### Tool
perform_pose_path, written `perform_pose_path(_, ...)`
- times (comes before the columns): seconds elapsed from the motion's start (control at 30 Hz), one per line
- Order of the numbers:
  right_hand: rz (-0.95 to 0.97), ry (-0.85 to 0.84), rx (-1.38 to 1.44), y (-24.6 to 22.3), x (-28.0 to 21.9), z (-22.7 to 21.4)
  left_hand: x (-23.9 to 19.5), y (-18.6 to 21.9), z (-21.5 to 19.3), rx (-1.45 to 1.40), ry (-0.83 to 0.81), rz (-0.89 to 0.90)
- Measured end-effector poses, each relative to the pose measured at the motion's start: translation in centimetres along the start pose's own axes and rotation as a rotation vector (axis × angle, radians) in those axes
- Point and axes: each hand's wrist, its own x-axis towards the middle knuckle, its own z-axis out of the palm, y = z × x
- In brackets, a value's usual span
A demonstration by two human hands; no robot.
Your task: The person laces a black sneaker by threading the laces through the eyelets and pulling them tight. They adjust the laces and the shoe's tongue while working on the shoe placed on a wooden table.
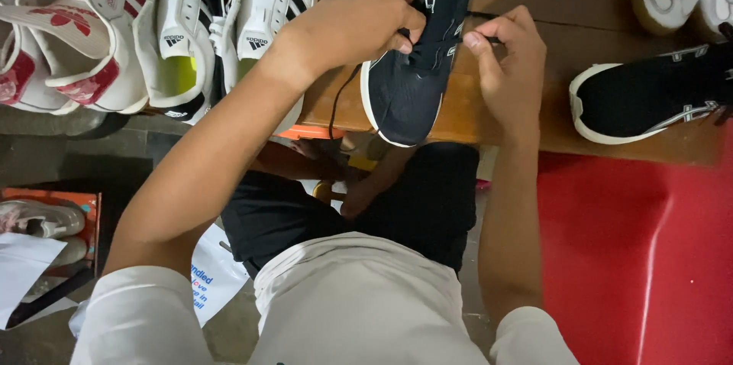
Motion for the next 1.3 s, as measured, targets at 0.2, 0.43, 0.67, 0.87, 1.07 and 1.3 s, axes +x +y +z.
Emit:
perform_pose_path(0.2,0.012,0.049,0.002,0.3,0.1,0.3,-0.3,-0.1,-0.1,0.011,0.025,0.007)
perform_pose_path(0.43,-0.002,0.073,-0.014,1.0,0.5,0.6,-0.3,0.3,0.0,-0.048,0.018,-0.012)
perform_pose_path(0.67,0.071,-0.011,-0.08,2.8,-0.7,-1.2,-2.4,1.9,-1.4,-0.223,0.146,-0.041)
perform_pose_path(0.87,0.185,-0.105,-0.233,2.9,-1.8,-1.9,-5.2,7.5,1.6,-0.538,0.304,-0.539)
perform_pose_path(1.07,0.136,-0.212,-0.302,3.7,-0.4,-1.2,-6.5,9.8,5.5,-0.535,0.439,-0.641)
perform_pose_path(1.3,-0.023,-0.131,-0.283,7.3,0.4,0.6,-6.6,9.9,5.4,-0.541,0.449,-0.641)
